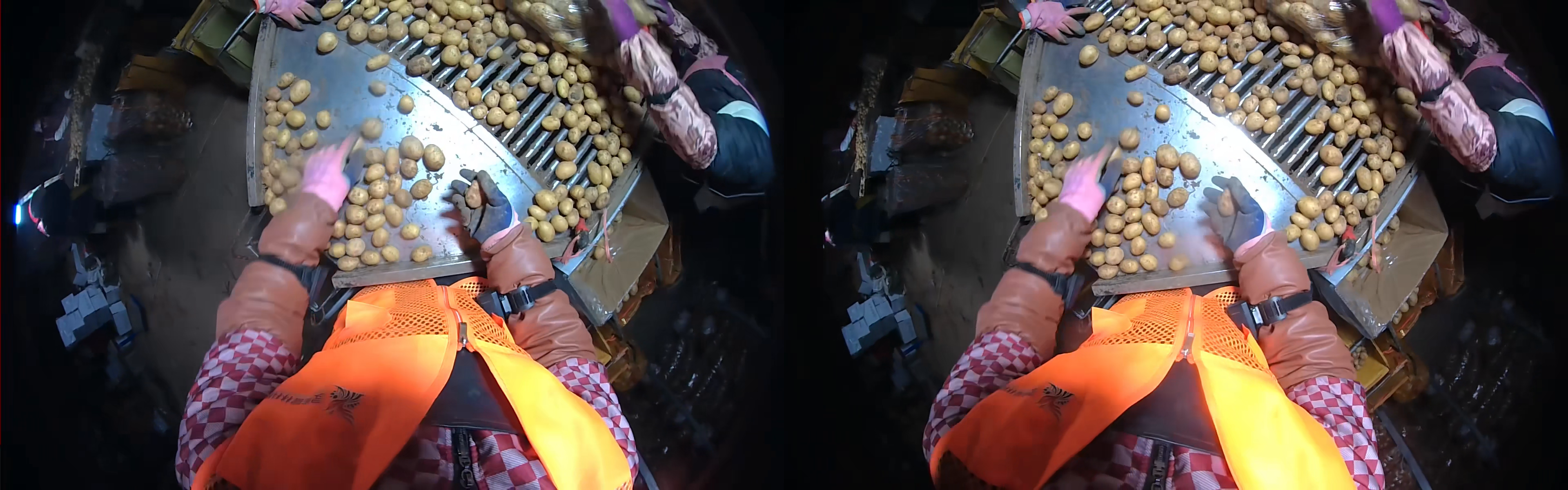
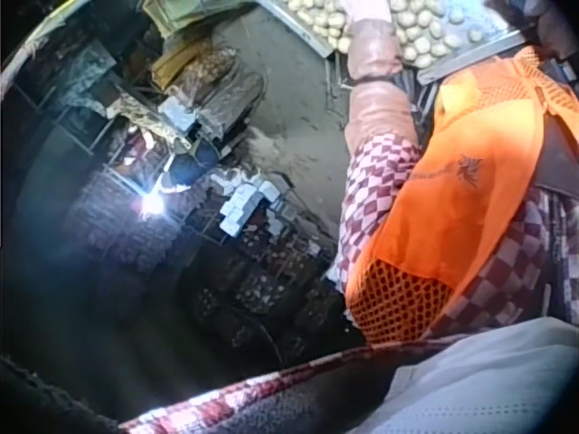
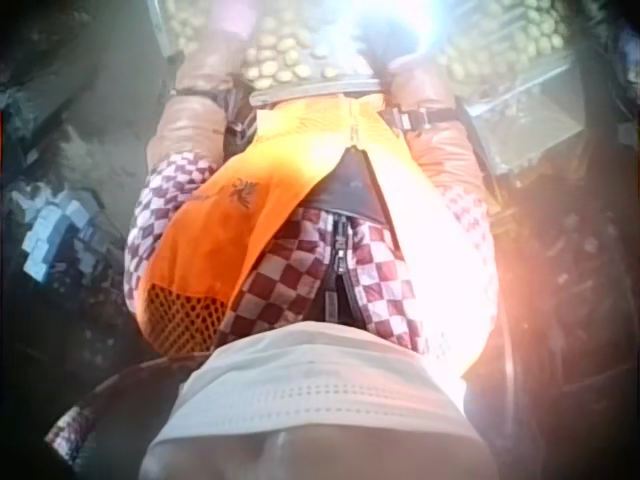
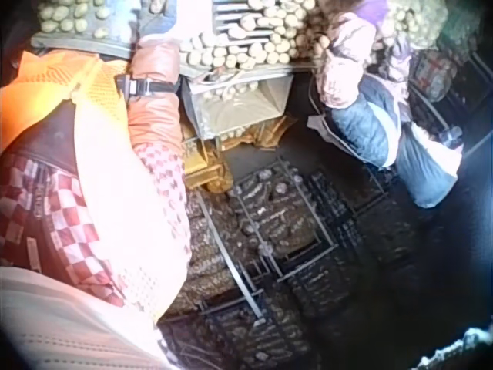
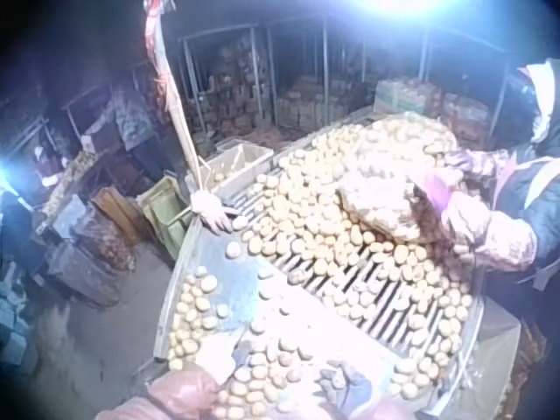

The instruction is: Sorting potatoes on a vibrating sorting table in an agricultural processing facility.

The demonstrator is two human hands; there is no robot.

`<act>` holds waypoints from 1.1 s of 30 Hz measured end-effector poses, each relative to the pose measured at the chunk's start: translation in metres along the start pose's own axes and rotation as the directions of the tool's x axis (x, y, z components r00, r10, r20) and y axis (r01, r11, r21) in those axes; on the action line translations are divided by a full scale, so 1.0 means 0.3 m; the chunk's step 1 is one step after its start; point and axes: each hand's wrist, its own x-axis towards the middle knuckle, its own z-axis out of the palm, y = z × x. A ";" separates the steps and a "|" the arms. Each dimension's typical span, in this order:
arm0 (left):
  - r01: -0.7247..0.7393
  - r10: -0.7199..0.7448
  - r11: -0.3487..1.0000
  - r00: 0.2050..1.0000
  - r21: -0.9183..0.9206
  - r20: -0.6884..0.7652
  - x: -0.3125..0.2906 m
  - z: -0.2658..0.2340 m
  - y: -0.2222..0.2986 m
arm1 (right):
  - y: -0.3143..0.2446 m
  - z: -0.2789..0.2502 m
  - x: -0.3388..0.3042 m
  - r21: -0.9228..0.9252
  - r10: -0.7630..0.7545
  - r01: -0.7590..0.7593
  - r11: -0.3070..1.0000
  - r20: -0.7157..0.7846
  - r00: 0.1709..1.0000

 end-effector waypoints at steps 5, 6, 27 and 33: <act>0.205 -0.190 0.975 0.968 0.083 -0.167 -0.149 0.009 0.002 | -0.008 0.052 -0.031 0.108 0.069 -0.067 0.992 -0.012 0.998; 0.187 -0.172 0.979 0.971 0.080 -0.165 -0.151 -0.007 0.055 | -0.018 0.057 -0.041 0.137 0.044 -0.047 0.989 0.029 0.999; -0.175 0.102 0.967 0.932 0.186 0.347 -0.014 0.028 0.345 | -0.099 -0.003 -0.253 -0.199 0.057 -0.100 0.975 -0.213 0.976; 0.016 0.028 0.912 0.994 -0.409 0.101 -0.040 -0.057 0.386 | -0.065 0.022 -0.396 -0.238 -0.061 0.039 0.970 -0.085 0.995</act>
